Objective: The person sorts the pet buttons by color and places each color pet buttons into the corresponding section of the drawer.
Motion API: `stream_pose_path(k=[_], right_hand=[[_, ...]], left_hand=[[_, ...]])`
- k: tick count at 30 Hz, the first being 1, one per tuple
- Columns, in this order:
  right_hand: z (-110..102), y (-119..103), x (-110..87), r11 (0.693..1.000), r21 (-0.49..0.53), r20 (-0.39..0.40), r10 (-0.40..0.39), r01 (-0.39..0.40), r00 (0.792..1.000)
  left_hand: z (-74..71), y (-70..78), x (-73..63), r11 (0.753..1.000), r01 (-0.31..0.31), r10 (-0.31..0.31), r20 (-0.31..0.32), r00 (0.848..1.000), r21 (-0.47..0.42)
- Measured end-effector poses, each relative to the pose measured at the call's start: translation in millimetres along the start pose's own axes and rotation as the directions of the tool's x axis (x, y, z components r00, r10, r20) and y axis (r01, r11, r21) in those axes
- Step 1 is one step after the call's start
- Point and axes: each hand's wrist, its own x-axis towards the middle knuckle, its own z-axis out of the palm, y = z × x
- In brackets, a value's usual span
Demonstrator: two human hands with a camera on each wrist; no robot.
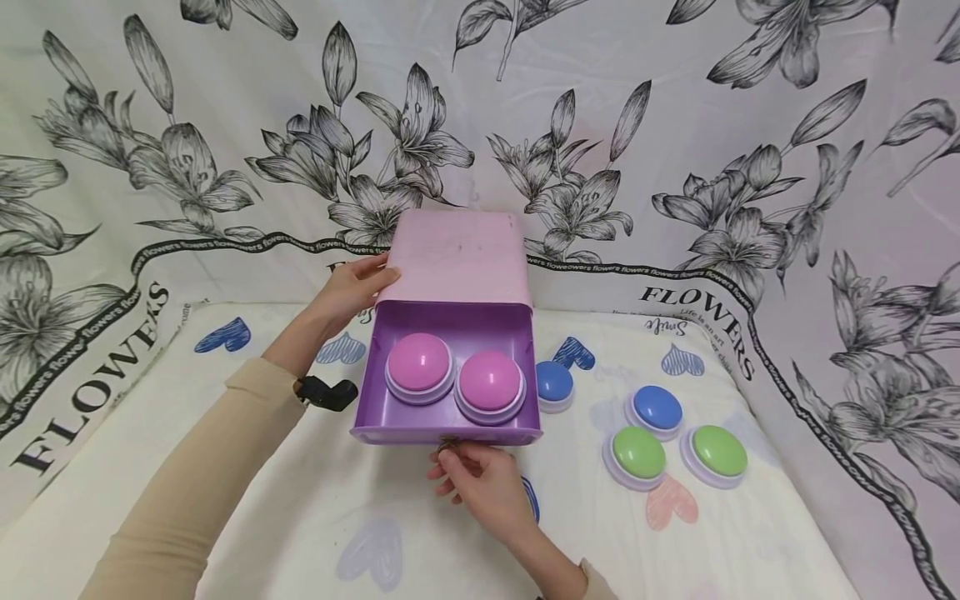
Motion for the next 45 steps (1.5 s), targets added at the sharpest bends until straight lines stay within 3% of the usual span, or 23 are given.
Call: stream_pose_path(k=[7, 28, 37, 45], right_hand=[[4, -1, 0.1, 0.999, 0.032, -0.071, 0.019, -0.016, 0.997], [7, -6, 0.1, 0.996, 0.068, -0.026, -0.058, 0.06, 0.998], [3, -12, 12.8, 0.998, 0.057, -0.06, -0.036, 0.039, 0.998], [-2, -16, 25.4, 0.995, 0.03, -0.038, -0.09, 0.091, 0.995]], left_hand=[[1.4, 1.2, -0.8, 1.0, -0.002, 0.002, -0.006, 1.0, -0.005], [-0.8, 3.4, -1.7, 1.0, 0.002, -0.002, 0.005, 1.0, 0.008], [-0.1, 2.0, -1.2, 1.0, -0.001, 0.001, -0.008, 1.0, 0.005], [1.6, 1.6, -0.7, 1.0, -0.011, 0.011, -0.012, 1.0, 0.011]])
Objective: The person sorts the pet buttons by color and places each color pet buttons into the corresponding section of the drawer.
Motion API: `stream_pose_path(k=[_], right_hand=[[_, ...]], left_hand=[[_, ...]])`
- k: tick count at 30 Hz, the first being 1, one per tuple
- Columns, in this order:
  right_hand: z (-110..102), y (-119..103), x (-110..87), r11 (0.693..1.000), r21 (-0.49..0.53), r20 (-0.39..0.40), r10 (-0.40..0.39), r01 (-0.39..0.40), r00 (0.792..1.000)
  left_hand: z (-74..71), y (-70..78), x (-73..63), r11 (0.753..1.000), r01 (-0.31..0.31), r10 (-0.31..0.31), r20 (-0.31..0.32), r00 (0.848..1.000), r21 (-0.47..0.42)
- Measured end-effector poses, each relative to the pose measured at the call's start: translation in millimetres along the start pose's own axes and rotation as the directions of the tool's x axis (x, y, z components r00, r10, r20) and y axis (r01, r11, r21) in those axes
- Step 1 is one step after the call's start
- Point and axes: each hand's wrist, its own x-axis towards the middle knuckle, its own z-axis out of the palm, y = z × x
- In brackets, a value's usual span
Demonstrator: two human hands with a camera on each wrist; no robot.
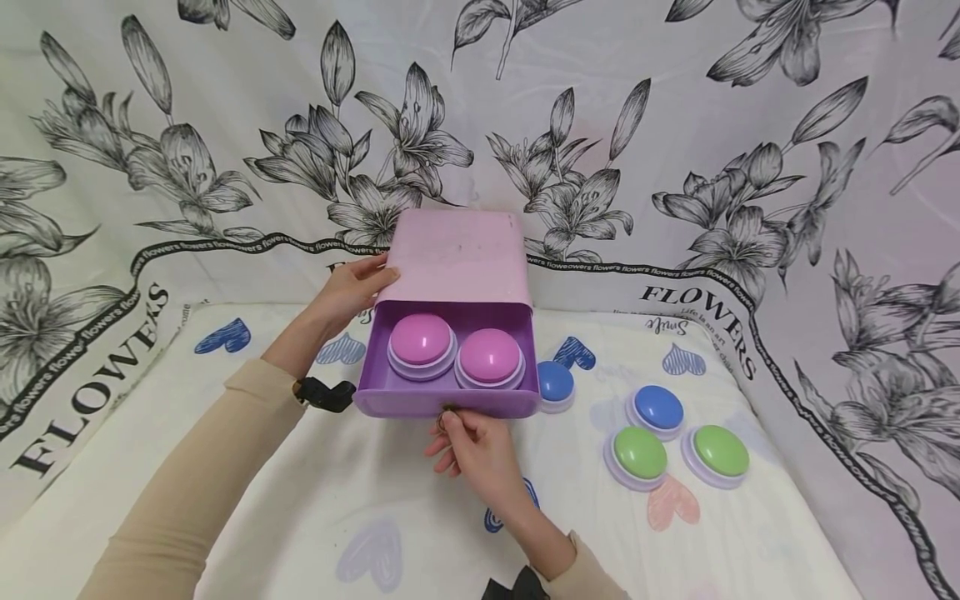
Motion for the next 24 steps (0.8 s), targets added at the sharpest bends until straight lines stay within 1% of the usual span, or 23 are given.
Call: stream_pose_path(k=[5, 10, 17, 24], right_hand=[[-2, 0, 7.0, 1.0, 0.002, -0.007, -0.011, 0.011, 1.0], [-4, -2, 14.1, 1.0, -0.004, -0.023, -0.009, 0.009, 1.0], [-3, -37, 17.9, 0.998, -0.017, -0.041, 0.056, -0.057, 0.998], [-4, -41, 30.3, 0.999, -0.016, -0.064, 0.049, -0.051, 0.997]], left_hand=[[-0.3, -0.4, 0.5, 1.0, 0.001, -0.001, -0.001, 1.0, 0.012], [-0.4, -1.4, 2.0, 1.0, 0.003, -0.003, 0.005, 1.0, -0.004], [-0.7, -1.3, 1.6, 1.0, 0.012, -0.012, 0.007, 1.0, -0.003], [-0.8, -1.1, 1.7, 1.0, 0.012, -0.012, 0.004, 1.0, 0.007]])
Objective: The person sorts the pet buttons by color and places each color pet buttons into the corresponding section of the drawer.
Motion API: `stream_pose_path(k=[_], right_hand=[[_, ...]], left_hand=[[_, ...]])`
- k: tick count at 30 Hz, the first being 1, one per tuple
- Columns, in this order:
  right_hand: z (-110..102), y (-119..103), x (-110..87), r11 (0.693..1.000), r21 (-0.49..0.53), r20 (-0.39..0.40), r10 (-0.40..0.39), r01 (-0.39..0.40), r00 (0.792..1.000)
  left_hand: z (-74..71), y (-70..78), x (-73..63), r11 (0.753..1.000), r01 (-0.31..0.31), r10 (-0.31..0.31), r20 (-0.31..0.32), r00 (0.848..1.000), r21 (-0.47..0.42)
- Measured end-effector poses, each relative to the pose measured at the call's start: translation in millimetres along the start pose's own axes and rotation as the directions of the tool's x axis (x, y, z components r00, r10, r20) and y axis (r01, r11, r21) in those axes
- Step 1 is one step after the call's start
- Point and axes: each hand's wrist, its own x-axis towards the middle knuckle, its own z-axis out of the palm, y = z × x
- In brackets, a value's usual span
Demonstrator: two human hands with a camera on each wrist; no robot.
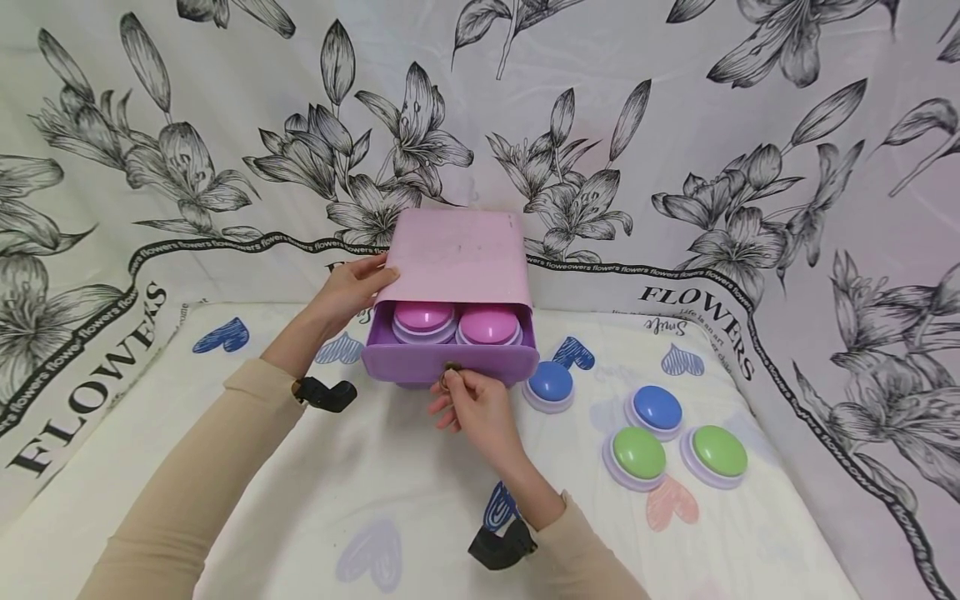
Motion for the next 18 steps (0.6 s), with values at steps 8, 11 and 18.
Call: stream_pose_path(k=[8, 11, 18], right_hand=[[-1, 12, 20.5, 1.0, -0.001, 0.0, 0.011, -0.011, 1.0], [-1, 23, 29.9, 1.0, 0.006, -0.003, 0.012, -0.012, 1.0], [0, 28, 39.6, 1.0, 0.012, -0.024, -0.003, 0.003, 1.0]], left_hand=[[-0.6, -0.8, 0.4, 1.0, 0.001, -0.001, 0.005, 1.0, 0.007], [-0.6, -0.8, 0.5, 1.0, 0.003, -0.003, 0.004, 1.0, 0.004], [-0.5, 0.5, -0.1, 1.0, 0.021, -0.021, 0.007, 1.0, 0.012]])
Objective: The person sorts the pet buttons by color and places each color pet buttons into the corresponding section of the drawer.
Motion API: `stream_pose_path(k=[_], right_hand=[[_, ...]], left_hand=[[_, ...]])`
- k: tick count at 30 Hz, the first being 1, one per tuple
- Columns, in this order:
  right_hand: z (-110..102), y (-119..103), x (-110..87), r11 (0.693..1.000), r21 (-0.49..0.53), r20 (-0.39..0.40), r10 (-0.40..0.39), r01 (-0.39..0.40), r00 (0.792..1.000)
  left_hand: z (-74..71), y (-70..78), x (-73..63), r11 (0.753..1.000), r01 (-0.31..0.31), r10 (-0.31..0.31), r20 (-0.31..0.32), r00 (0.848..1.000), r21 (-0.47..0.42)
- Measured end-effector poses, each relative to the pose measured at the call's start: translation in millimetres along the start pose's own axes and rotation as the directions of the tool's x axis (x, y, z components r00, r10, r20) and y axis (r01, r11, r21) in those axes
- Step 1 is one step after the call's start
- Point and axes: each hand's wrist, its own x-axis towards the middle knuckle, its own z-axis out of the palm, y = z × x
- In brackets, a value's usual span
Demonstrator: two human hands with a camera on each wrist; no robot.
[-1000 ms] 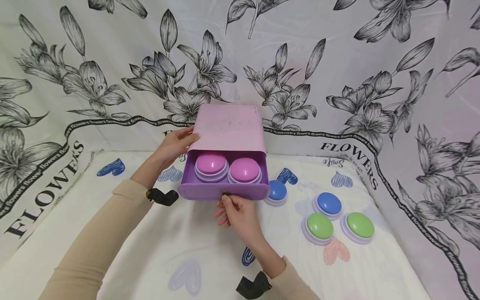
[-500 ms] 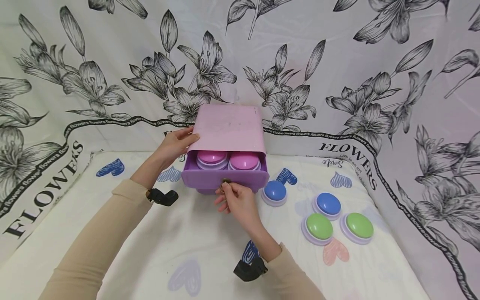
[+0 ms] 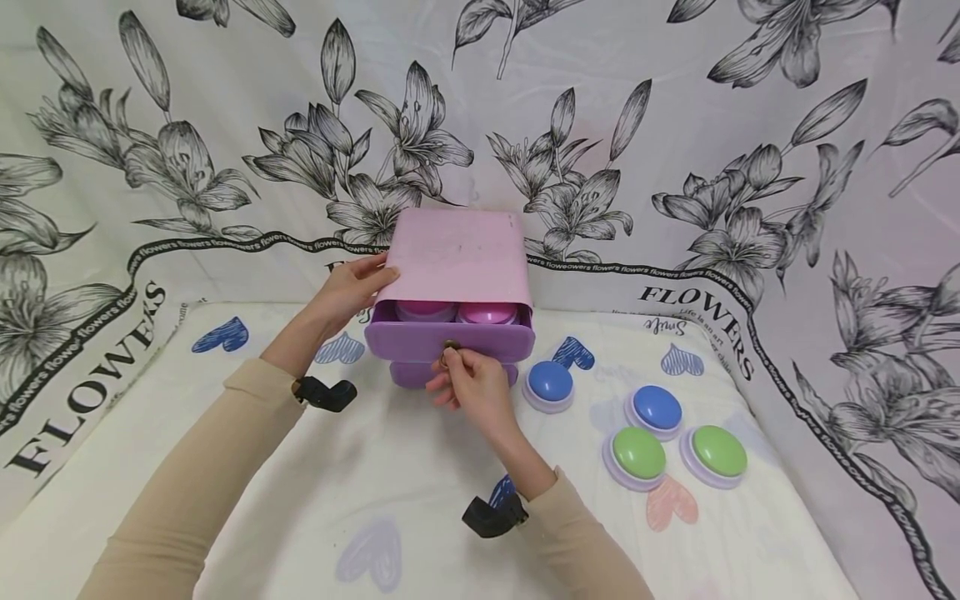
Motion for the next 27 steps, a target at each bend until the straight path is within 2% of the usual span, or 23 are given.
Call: stream_pose_path(k=[6, 16, 27], right_hand=[[0, -2, 5.7, 1.0, -0.011, -0.004, 0.0, 0.0, 1.0], [-1, -2, 16.3, 1.0, 0.013, 0.015, -0.006, 0.005, 1.0], [-2, -4, 27.3, 1.0, -0.016, 0.002, 0.016, -0.016, 1.0]], left_hand=[[0.2, 0.8, -0.6, 1.0, 0.013, -0.013, -0.006, 1.0, 0.02], [-0.3, -0.2, -0.1, 1.0, -0.003, 0.003, -0.004, 1.0, 0.015], [-0.6, 0.6, 0.8, 1.0, 0.011, -0.011, -0.01, 1.0, 0.011]])
